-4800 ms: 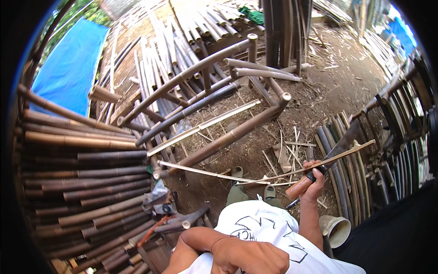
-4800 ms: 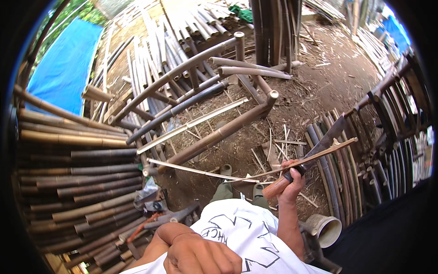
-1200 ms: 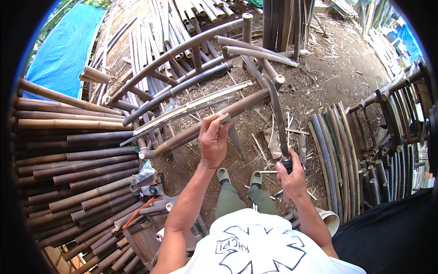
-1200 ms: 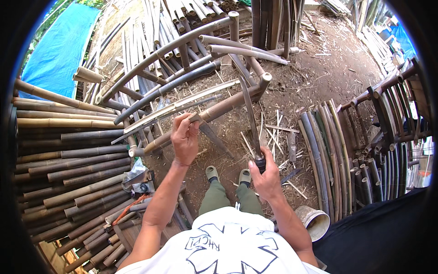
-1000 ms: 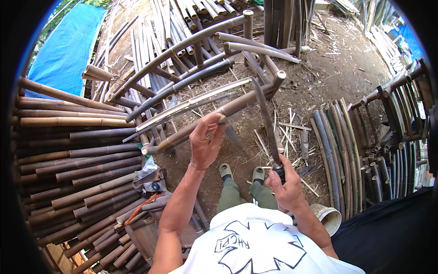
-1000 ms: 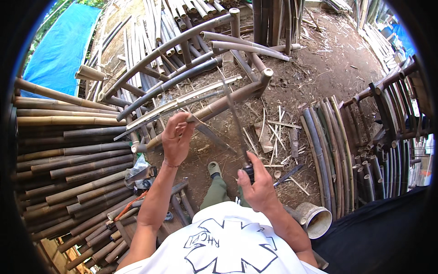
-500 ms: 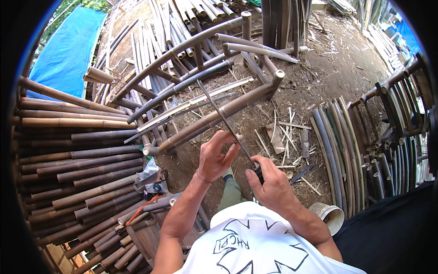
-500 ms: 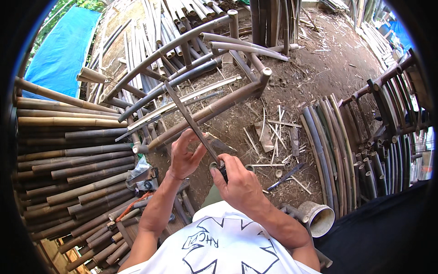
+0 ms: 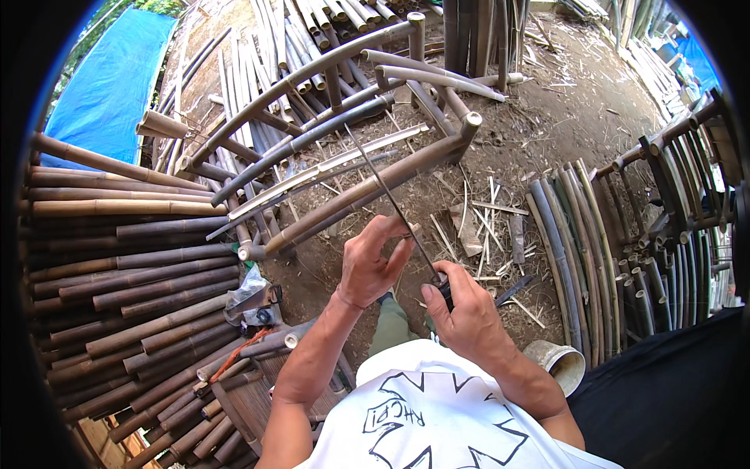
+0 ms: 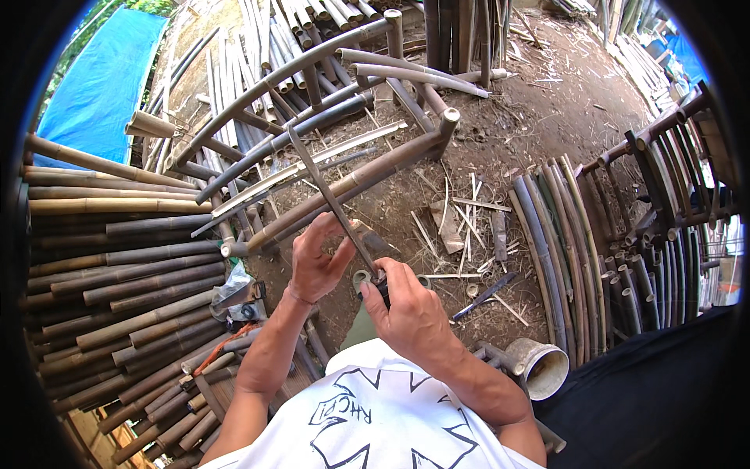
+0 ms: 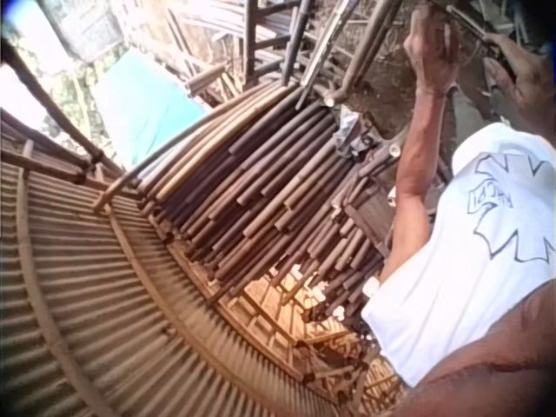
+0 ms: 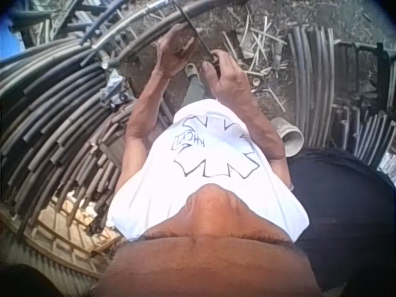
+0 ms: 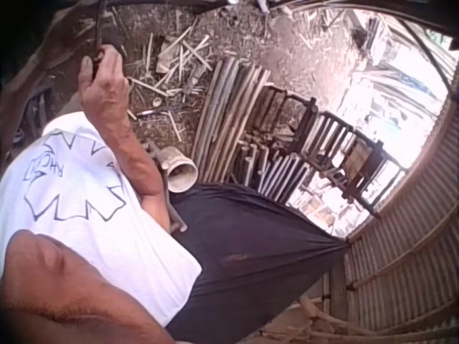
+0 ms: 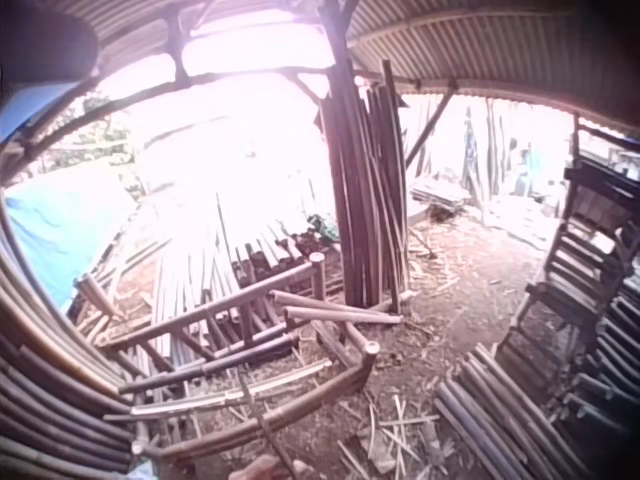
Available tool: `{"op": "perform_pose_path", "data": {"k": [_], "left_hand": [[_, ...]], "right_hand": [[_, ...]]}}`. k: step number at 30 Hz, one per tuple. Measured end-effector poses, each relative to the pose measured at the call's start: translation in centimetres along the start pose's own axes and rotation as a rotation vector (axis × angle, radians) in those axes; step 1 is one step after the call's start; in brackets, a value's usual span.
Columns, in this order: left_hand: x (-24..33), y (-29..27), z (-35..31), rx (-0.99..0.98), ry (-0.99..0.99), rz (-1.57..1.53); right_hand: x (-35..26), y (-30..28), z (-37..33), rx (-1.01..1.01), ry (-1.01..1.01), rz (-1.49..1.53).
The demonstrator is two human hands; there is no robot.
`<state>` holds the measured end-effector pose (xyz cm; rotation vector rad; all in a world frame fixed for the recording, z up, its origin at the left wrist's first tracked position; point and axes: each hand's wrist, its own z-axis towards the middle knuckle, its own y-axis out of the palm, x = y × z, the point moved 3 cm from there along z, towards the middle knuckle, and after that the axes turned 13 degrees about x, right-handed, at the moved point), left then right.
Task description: The person uses a machete to shave and strip thin pieces from a bamboo pole, then handles a flexible wood strip to place it against a bamboo frame.
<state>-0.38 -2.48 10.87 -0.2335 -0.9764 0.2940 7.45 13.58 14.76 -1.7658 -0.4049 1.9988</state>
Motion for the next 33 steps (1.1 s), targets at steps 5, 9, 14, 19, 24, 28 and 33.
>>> {"op": "perform_pose_path", "data": {"k": [5, 9, 14, 19, 24, 28, 33], "left_hand": [[0.3, 0.0, 0.1, -0.016, -0.015, 0.056], [3.3, -1.7, 3.1, -0.260, -0.066, 0.567], [15.4, -3.6, 13.8, 0.111, 0.270, 0.113], [3.9, 5.7, 11.9, -0.405, 0.488, 0.379], [8.5, 4.7, 18.2, -0.113, 0.685, 0.222], [-1.3, 5.6, 16.0, -0.478, 0.318, 0.538], [10.9, 2.8, 22.1, -0.090, 0.789, 0.361]], "right_hand": [[0.0, -0.2, 0.5, -0.053, 0.063, -0.019], [0.4, -0.8, 1.3, -0.063, 0.126, -0.070], [0.2, -0.7, 2.2, -0.070, 0.171, -0.086], [-0.1, 0.4, 2.5, -0.108, 0.197, -0.187], [1.1, 0.1, 3.6, -0.152, 0.316, -0.226], [-0.2, 0.6, 4.4, -0.182, 0.306, -0.220], [0.1, 0.2, 4.9, -0.117, 0.279, -0.173]]}}
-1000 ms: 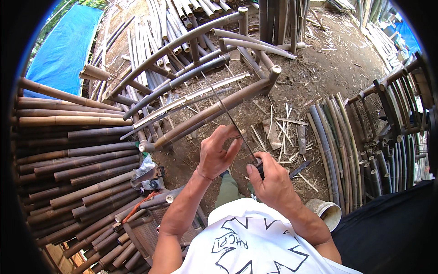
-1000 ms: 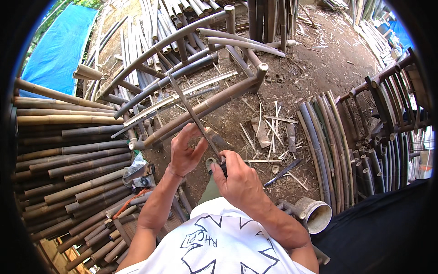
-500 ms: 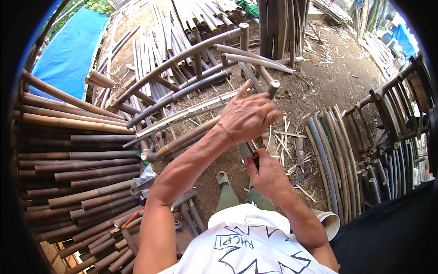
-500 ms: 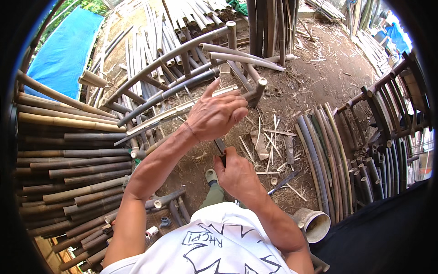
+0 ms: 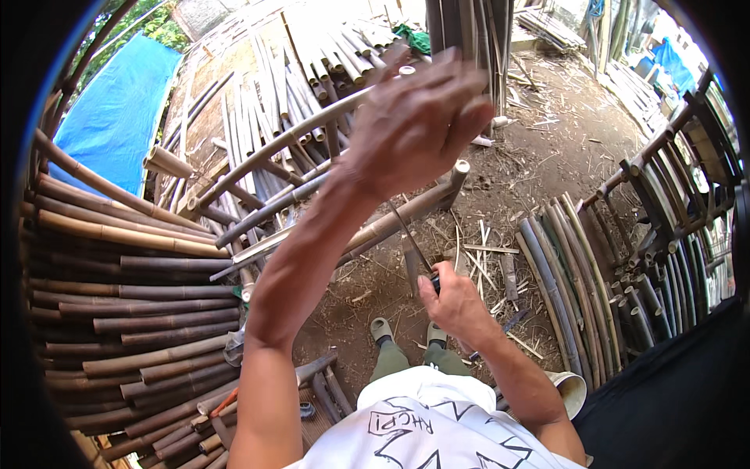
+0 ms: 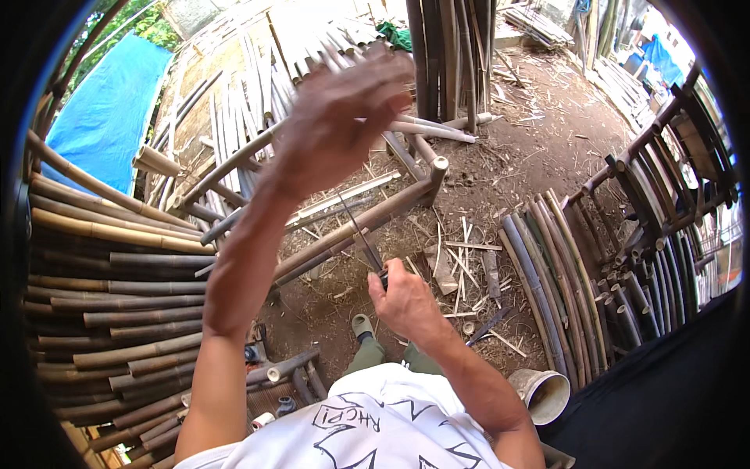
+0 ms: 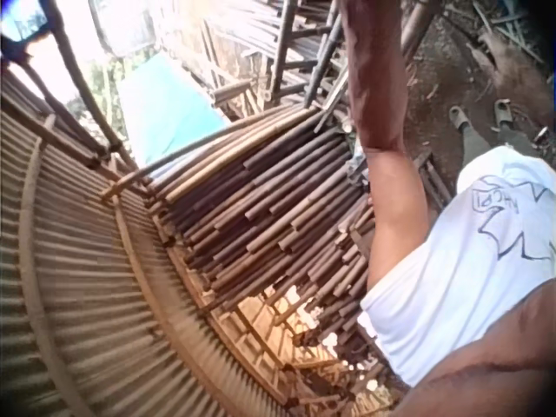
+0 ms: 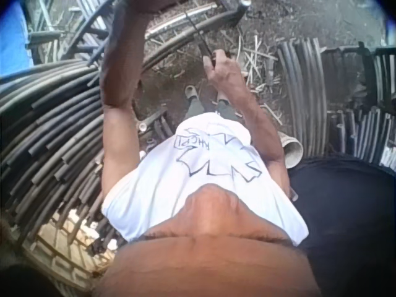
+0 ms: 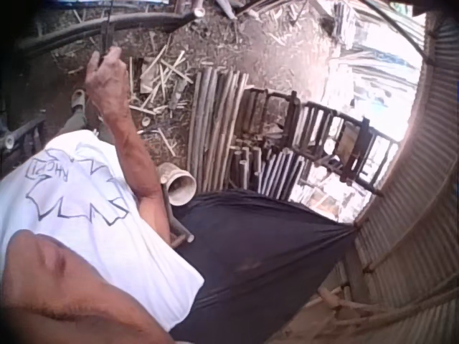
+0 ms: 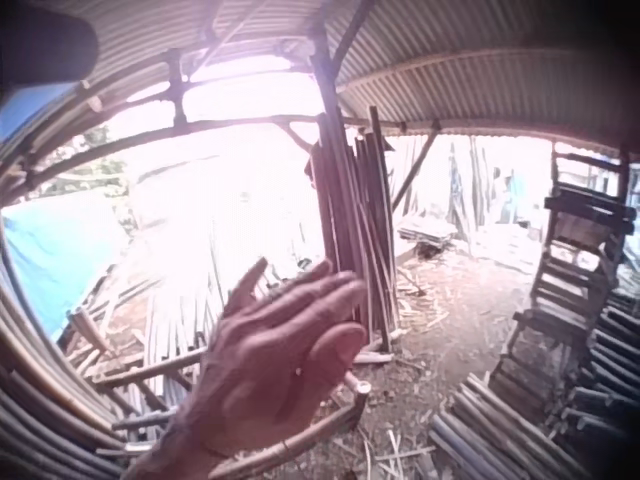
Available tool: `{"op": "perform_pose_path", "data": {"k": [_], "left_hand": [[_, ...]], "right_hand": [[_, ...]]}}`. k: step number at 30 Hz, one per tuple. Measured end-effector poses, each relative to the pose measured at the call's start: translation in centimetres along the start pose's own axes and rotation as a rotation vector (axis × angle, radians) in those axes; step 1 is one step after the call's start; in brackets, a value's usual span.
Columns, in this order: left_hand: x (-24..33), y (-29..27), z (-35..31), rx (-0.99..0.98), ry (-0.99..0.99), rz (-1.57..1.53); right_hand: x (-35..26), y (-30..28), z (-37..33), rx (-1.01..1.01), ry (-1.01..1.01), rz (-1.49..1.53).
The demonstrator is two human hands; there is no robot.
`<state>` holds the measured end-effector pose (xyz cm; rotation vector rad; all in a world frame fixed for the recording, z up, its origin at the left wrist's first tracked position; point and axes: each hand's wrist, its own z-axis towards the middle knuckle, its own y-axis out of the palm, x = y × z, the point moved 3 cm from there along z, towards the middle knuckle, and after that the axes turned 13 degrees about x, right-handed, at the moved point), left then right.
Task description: The person uses a machete to shave and strip thin pieces from a bamboo pole, then handles a flexible wood strip to place it against a bamboo frame.
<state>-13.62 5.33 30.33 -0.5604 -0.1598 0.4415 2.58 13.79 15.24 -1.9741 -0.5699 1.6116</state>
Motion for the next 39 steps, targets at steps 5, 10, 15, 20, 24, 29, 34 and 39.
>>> {"op": "perform_pose_path", "data": {"k": [5, 10, 15, 20, 24, 29, 34, 39], "left_hand": [[-2.3, 4.0, -9.1, -0.295, -0.266, -0.073], [-4.2, 8.6, -15.8, -0.646, -0.517, 0.033], [-1.1, 3.2, -16.5, -0.306, -0.832, -0.421], [2.3, 2.2, -21.3, 0.039, -0.918, -0.366], [2.4, 2.7, -23.5, 0.246, -1.012, -0.359], [2.0, 2.9, -23.2, 0.285, -0.963, -0.361], [1.9, 3.7, -23.5, 0.298, -1.016, -0.499], [1.4, 2.8, -25.3, 0.410, -1.029, -0.586]], "right_hand": [[0.0, 1.2, -0.3, 0.027, -0.001, 0.014], [3.4, 3.3, -0.1, 0.033, 0.069, -0.047], [4.0, 2.3, 1.0, -0.012, 0.139, 0.006], [3.8, 4.9, 1.2, -0.117, 0.136, 0.153], [3.7, 6.7, 1.3, -0.257, 0.216, 0.441], [5.4, 9.0, 1.5, 0.048, 0.024, 0.296], [16.4, 16.9, 3.4, -0.194, 0.376, 0.044], [17.7, 20.0, 2.4, -0.312, 0.522, 0.362]]}}
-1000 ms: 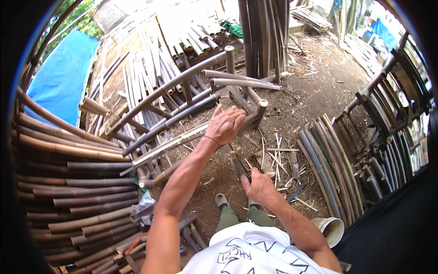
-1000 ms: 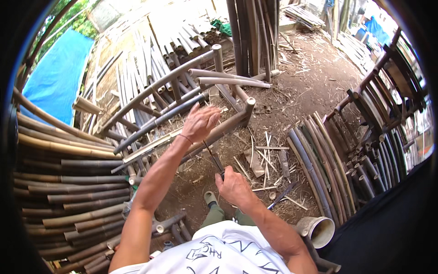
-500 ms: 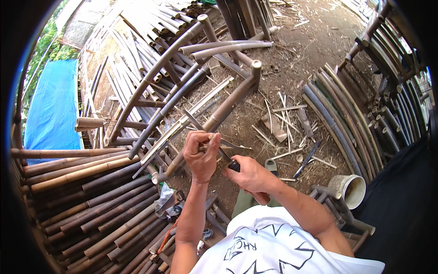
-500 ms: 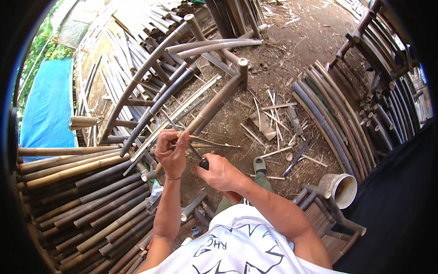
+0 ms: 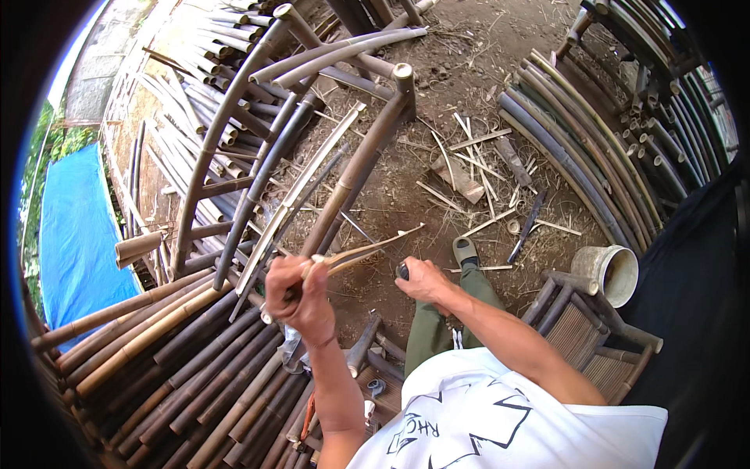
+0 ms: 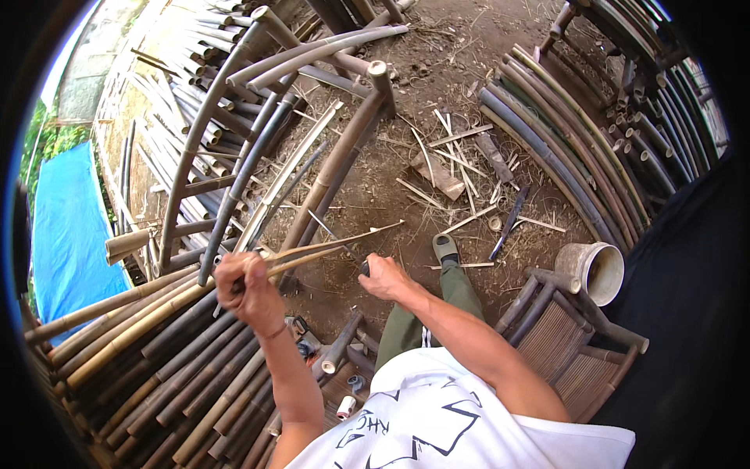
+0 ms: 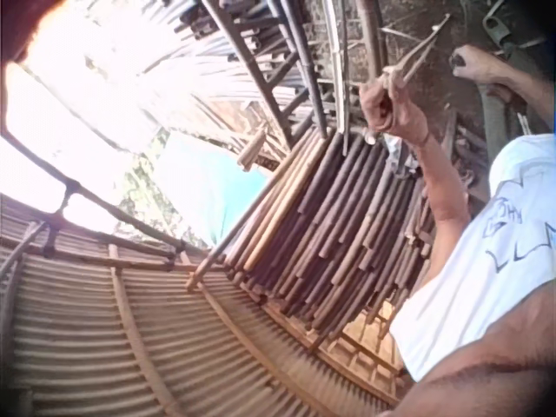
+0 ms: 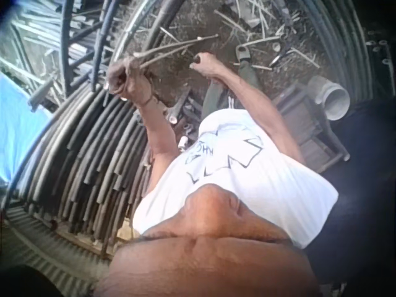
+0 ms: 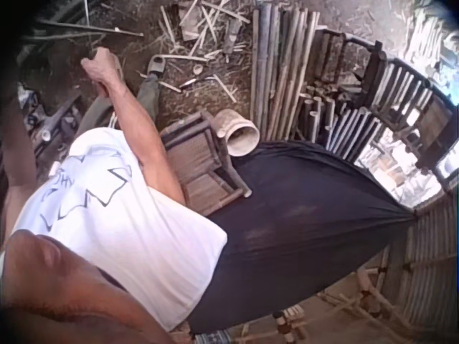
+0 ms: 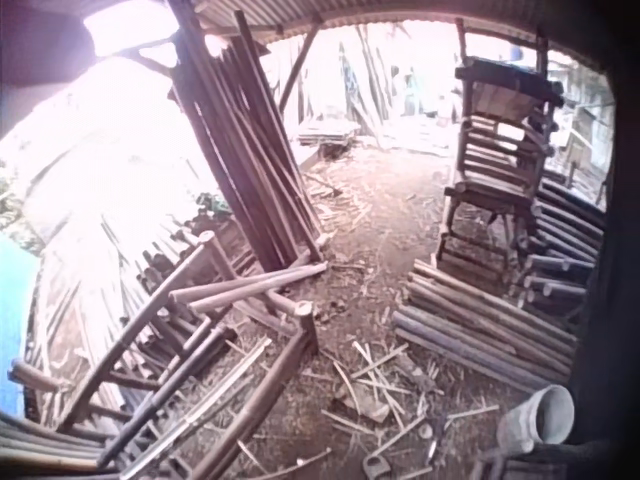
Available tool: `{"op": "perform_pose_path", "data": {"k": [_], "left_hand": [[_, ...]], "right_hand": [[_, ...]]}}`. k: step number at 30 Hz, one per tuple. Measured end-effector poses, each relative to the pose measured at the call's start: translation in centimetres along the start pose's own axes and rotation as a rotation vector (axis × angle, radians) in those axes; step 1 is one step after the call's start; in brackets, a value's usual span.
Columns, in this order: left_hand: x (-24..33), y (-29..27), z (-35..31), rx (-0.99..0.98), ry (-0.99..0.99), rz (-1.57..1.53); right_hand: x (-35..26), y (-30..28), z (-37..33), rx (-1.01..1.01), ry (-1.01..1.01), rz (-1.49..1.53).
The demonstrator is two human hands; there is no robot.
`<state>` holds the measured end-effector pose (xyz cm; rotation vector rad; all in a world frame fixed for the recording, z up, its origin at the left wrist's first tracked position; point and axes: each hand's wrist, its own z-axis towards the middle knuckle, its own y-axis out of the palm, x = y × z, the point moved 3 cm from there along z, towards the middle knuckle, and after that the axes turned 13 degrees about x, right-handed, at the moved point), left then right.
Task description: The person uses a machete to shave and strip thin pieces from a bamboo pole, then handles a flexible wood strip to place it against a bamboo frame.
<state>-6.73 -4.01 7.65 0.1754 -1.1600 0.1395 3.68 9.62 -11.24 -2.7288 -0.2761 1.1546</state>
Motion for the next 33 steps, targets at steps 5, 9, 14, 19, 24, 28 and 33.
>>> {"op": "perform_pose_path", "data": {"k": [5, 9, 14, 19, 24, 28, 33], "left_hand": [[-1.2, -3.5, 0.4, 0.101, 0.003, 0.028], [-1.1, -4.7, 0.7, 0.105, -0.056, -0.053], [-0.8, -8.7, 2.8, -0.188, -0.043, -0.174], [-1.9, -8.2, 2.7, 0.312, 0.018, 0.003], [-2.6, -11.9, 3.6, 0.079, 0.003, -0.046], [-13.7, -9.1, 2.9, 0.125, -0.351, 0.275], [-31.2, -1.6, -0.9, -0.017, -0.601, 0.292]], "right_hand": [[-0.1, 1.5, 1.0, -0.033, -0.121, 0.064], [0.2, 3.3, 3.0, 0.165, -0.557, -0.052], [12.4, 6.2, 15.3, 0.250, -0.264, -0.376], [13.4, 9.1, 17.9, 0.104, -0.134, -0.271], [12.1, 9.2, 18.0, 0.017, -0.018, -0.102], [10.2, 7.8, 22.3, 0.082, -0.074, -0.191], [6.9, 5.7, 27.4, 0.061, -0.132, -0.350]]}}
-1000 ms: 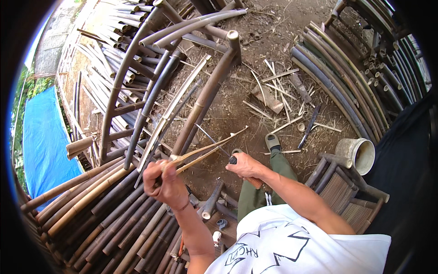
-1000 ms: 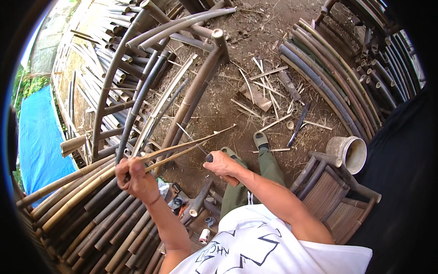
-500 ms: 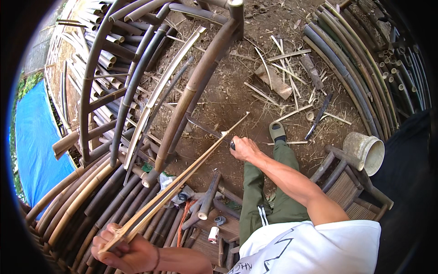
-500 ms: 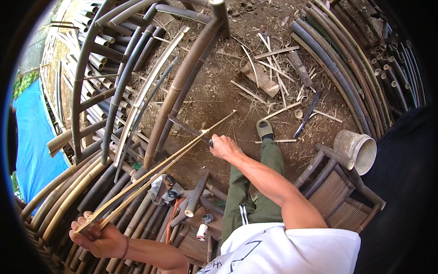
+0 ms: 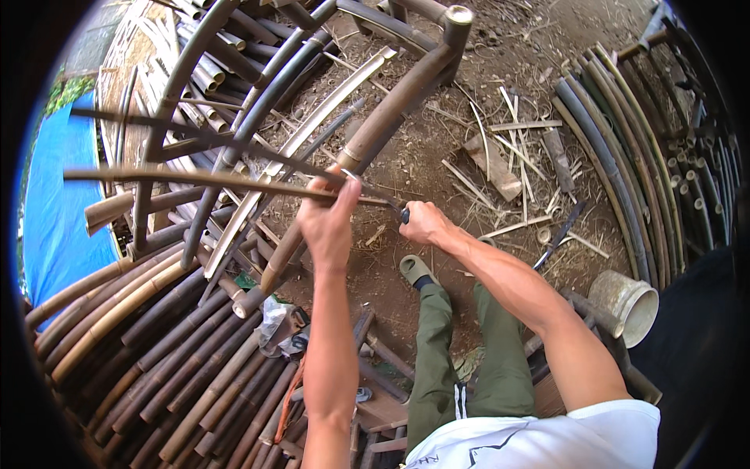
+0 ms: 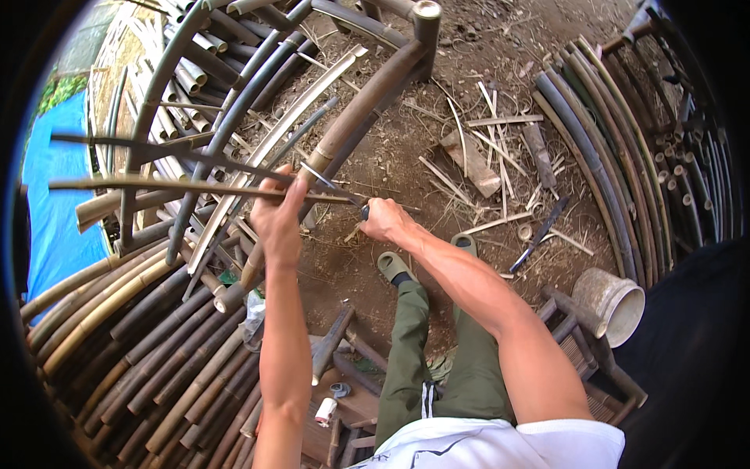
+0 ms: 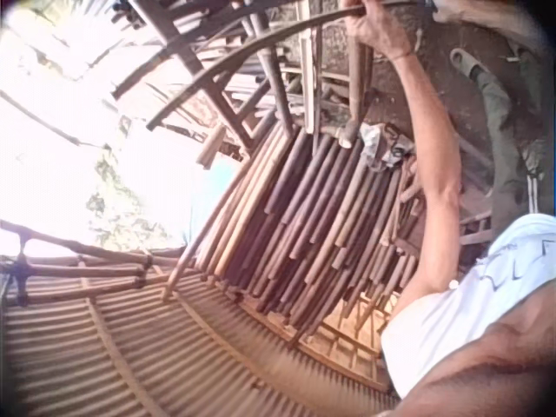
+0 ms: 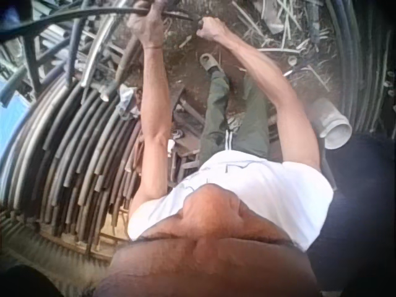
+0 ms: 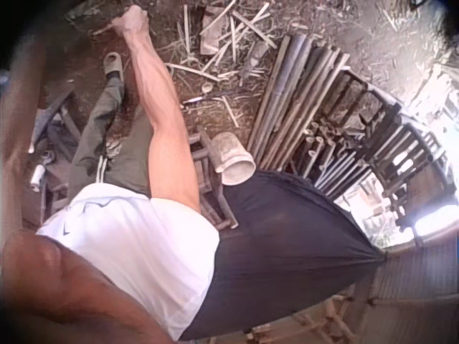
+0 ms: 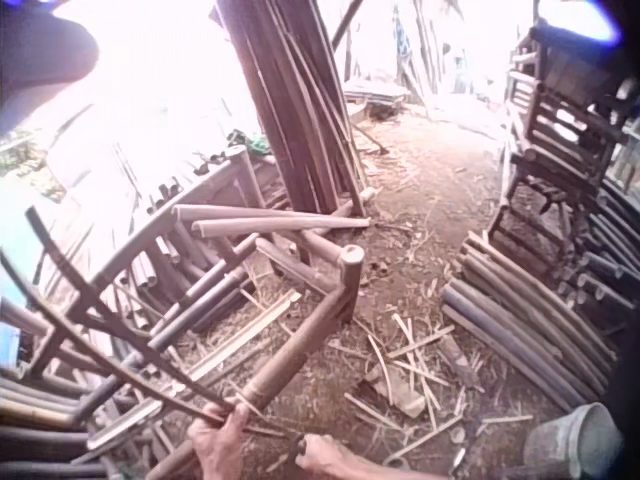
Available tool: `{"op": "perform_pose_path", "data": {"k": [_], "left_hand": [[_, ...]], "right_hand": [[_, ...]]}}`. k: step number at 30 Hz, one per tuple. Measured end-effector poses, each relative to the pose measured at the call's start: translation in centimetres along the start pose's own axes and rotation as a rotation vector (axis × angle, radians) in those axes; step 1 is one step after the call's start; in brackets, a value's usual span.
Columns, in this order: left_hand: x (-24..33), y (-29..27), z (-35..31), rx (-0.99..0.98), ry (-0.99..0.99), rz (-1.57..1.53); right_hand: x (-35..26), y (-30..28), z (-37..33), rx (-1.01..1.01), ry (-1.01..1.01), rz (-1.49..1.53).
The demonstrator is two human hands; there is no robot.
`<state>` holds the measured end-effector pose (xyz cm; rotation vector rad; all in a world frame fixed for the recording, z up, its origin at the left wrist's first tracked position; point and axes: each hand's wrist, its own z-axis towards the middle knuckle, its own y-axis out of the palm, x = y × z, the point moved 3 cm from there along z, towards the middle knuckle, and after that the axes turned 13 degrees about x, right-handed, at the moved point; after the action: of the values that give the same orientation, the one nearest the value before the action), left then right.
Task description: The person uses a machete to shave and strip thin pieces from a bamboo pole, then handles a flexible wood strip to place it against a bamboo frame.
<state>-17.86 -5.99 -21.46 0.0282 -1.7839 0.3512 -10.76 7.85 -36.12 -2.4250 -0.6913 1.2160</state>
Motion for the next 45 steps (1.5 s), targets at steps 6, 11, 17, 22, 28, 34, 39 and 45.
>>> {"op": "perform_pose_path", "data": {"k": [6, 11, 17, 22, 28, 34, 39, 45], "left_hand": [[-2.5, 4.6, 3.4, 0.286, 0.114, -0.189], [-2.0, 5.8, 3.6, 0.325, 0.182, -0.082], [-3.1, 5.8, 2.3, 0.302, 0.235, -0.117], [-4.4, 1.9, 0.6, 0.249, 0.268, -0.182], [-5.7, -3.2, -3.0, 0.137, 0.165, -0.354], [-6.6, -8.9, -4.0, 0.153, 0.104, -0.393], [2.2, -15.0, -7.6, 0.318, 0.132, -0.660], [24.5, -29.6, -13.4, 0.405, 0.444, -0.620]], "right_hand": [[0.0, -2.0, 3.8, -0.013, -0.059, -0.118], [0.8, -2.2, 4.2, 0.127, -0.320, -0.459], [-1.3, -3.9, 1.6, 0.001, -0.178, -0.259], [4.1, 1.2, -3.3, 0.130, -0.064, 0.177], [20.2, 9.2, -3.2, -0.035, 0.345, -0.159], [19.8, 10.9, -4.8, -0.300, 0.619, 0.658], [16.4, 6.0, -8.8, 0.212, -0.074, 0.085], [22.1, -7.7, -10.8, 0.287, 0.393, -0.172]]}}
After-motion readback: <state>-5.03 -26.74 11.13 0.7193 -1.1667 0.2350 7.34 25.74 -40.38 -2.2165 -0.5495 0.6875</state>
